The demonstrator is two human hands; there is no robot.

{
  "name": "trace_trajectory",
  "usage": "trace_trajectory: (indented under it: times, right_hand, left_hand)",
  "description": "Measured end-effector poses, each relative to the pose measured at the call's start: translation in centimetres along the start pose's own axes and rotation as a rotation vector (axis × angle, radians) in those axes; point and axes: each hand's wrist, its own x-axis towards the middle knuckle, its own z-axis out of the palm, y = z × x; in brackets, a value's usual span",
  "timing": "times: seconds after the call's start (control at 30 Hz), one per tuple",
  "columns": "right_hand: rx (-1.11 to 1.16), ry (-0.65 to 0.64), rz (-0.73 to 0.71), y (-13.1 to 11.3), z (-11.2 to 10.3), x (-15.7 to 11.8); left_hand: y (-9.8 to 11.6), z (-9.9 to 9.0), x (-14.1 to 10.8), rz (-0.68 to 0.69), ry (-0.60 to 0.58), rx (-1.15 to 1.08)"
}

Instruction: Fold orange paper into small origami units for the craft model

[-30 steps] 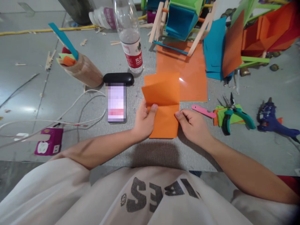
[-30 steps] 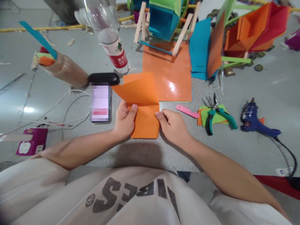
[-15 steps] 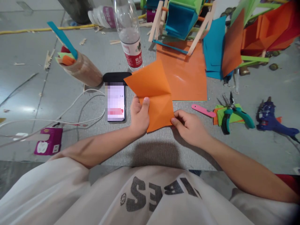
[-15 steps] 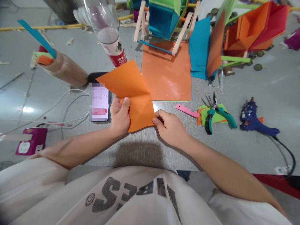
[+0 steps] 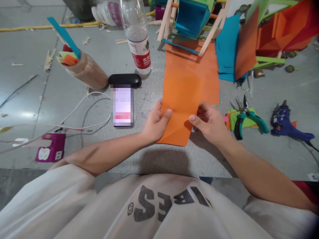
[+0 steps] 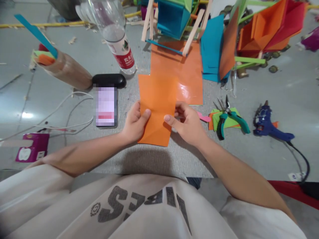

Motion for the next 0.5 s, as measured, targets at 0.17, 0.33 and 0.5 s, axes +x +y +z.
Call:
trace_trajectory:
  times: [0.17,0.33,0.5]
  right_hand:
    - [0.184,0.161,0.022,1.6,0.7,0.5]
    - [0.21,0.234,-0.038,1.8,0.5,1.4]
    - [0.318,0.244,-0.078,1.9,0.7,1.4]
  left_hand:
    - [0.9,0.4,-1.6,-0.154,-0.209,0.012]
    - [1.2,0.4,-1.7,-0.093,-0.217,0.01]
    - [1.0,0.5,-1.5,-0.104,-0.256,-0.045]
